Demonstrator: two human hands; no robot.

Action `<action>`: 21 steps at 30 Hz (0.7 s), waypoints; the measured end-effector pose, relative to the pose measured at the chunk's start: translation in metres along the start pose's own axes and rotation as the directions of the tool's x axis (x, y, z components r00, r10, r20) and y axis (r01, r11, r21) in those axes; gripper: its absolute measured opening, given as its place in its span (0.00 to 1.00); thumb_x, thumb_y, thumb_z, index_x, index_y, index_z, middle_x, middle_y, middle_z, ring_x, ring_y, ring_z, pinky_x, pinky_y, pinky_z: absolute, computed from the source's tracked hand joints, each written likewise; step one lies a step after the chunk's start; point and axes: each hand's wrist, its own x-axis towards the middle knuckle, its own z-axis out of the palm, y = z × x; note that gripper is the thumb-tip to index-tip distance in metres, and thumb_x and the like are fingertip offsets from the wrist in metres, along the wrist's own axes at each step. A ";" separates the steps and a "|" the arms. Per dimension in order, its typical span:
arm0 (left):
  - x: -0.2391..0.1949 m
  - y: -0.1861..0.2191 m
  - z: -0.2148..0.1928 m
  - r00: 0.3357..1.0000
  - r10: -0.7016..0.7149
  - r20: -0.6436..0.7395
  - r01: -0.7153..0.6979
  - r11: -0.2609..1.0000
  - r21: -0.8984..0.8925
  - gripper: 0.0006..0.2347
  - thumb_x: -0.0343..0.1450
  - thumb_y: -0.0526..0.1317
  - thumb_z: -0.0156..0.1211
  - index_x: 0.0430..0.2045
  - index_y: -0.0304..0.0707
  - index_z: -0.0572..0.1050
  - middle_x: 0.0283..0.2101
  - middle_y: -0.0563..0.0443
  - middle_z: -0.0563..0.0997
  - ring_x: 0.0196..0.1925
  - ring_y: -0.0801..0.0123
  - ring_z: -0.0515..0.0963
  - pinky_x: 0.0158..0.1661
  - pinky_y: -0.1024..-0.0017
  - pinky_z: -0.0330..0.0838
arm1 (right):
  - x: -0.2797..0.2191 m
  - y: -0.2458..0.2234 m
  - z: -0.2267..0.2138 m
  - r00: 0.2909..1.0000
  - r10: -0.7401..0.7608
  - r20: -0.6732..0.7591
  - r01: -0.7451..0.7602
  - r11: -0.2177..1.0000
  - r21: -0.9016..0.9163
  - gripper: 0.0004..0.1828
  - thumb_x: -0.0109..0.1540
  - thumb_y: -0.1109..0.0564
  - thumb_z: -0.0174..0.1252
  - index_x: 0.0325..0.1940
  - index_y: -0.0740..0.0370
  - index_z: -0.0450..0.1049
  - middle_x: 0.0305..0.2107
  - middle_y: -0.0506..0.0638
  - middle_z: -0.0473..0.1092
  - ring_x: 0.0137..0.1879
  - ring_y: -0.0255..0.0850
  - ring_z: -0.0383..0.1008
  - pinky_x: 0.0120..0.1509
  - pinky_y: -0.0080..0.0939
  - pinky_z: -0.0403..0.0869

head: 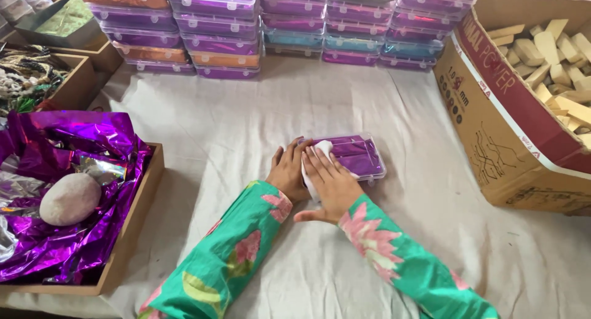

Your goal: The person wraps a small wooden object in shiny purple foil, folds the edges, and places it into a clear plastic container. They then wipe the container with a white cloth.

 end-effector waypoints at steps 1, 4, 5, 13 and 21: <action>0.001 0.001 0.001 1.000 -0.001 0.004 0.001 1.000 0.001 0.49 0.53 0.48 0.75 0.71 0.43 0.55 0.72 0.41 0.62 0.77 0.48 0.60 0.70 0.39 0.49 | -0.002 0.002 0.001 1.000 0.002 0.000 -0.002 1.000 0.004 0.68 0.53 0.14 0.47 0.76 0.73 0.46 0.71 0.66 0.49 0.79 0.56 0.44 0.79 0.57 0.47; 0.004 0.006 -0.007 1.000 0.003 0.007 -0.003 1.000 0.007 0.50 0.52 0.52 0.77 0.70 0.39 0.55 0.71 0.40 0.61 0.76 0.48 0.59 0.69 0.40 0.49 | -0.003 0.019 0.009 0.999 0.022 0.040 -0.020 0.998 -0.057 0.68 0.53 0.13 0.44 0.76 0.70 0.46 0.73 0.64 0.49 0.80 0.55 0.44 0.80 0.57 0.46; 0.006 0.012 -0.013 0.999 -0.041 0.034 0.041 0.999 -0.014 0.51 0.51 0.55 0.78 0.69 0.40 0.55 0.71 0.40 0.60 0.75 0.49 0.60 0.69 0.39 0.48 | -0.006 0.034 0.014 0.998 0.011 0.059 -0.005 0.995 -0.097 0.67 0.54 0.13 0.43 0.77 0.69 0.46 0.73 0.63 0.49 0.81 0.54 0.44 0.80 0.57 0.46; 0.007 0.028 -0.028 0.996 -0.082 0.033 0.084 0.995 -0.059 0.55 0.46 0.61 0.80 0.66 0.37 0.54 0.69 0.35 0.60 0.72 0.47 0.59 0.67 0.37 0.47 | -0.020 0.066 0.017 0.975 0.214 0.058 -0.212 0.977 -0.032 0.66 0.55 0.12 0.32 0.80 0.66 0.44 0.76 0.61 0.46 0.82 0.53 0.41 0.82 0.58 0.41; 0.002 0.014 -0.016 1.000 0.004 0.001 -0.004 0.998 -0.055 0.48 0.52 0.49 0.76 0.68 0.40 0.55 0.70 0.36 0.61 0.74 0.45 0.59 0.68 0.38 0.49 | -0.008 -0.004 0.020 0.997 0.061 -0.048 -0.069 0.982 -0.174 0.69 0.52 0.11 0.34 0.76 0.71 0.50 0.74 0.62 0.49 0.81 0.54 0.43 0.81 0.60 0.42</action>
